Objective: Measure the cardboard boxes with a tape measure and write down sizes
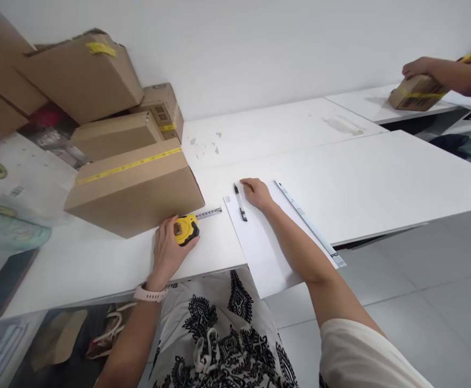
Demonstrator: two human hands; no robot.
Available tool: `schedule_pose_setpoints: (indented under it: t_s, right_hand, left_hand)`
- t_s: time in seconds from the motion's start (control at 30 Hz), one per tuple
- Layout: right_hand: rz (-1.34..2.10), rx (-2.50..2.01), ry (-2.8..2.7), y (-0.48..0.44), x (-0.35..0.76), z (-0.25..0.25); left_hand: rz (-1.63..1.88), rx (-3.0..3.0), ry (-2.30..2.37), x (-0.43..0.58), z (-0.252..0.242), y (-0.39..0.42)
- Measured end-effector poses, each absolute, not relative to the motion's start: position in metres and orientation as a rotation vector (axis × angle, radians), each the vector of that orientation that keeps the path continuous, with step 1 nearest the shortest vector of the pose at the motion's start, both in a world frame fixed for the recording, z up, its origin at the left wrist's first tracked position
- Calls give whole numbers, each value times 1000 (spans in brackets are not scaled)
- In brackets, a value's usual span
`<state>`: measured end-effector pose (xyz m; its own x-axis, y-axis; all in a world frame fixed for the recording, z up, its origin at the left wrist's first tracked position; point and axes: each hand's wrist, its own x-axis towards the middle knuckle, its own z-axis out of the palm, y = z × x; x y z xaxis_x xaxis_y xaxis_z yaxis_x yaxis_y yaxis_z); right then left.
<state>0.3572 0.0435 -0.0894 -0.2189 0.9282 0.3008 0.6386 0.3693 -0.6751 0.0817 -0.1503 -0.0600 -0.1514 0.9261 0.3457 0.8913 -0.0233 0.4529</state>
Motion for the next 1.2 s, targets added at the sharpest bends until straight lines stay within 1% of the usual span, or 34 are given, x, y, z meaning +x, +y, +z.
schedule_pose_setpoints:
  t_s: [0.13,0.27,0.43,0.53,0.63,0.83,0.93,1.1,1.2]
  right_hand:
    - [655,-1382,-1925,42,357,-84]
    - [780,-1281,-1877,26,349,-69]
    - [1065,-1133,-1883,-6,320,-40]
    - [1243,-1077,-1889,-13,296,-28]
    - [1349,-1049,-1853,-14,271,-23]
    - [1438,-1002,-1739,-19,241,-21]
    - [1428,-1015,-1711,-25,243,-13]
    - [1228,-1029,-1770,-40,269,21]
    - [1249,-994,-1736,-45,278,42]
  left_hand:
    - [1106,1784,2062,73,-56,-163]
    - [1309,1473,1735,37,-43,-202]
    - [1372,1447,1783,-28,-13,-240]
    - [1350,1471,1832,-63,1,-246]
    - [1304,1448,1795,-89,5,-243]
    - [1265,1248,1509,-105,-1,-215]
    - [1258,1198,1422,-100,6,-205]
    - [1178,1261,1377,-97,47,-215]
    - [1111,1233,1419,-98,76,-221]
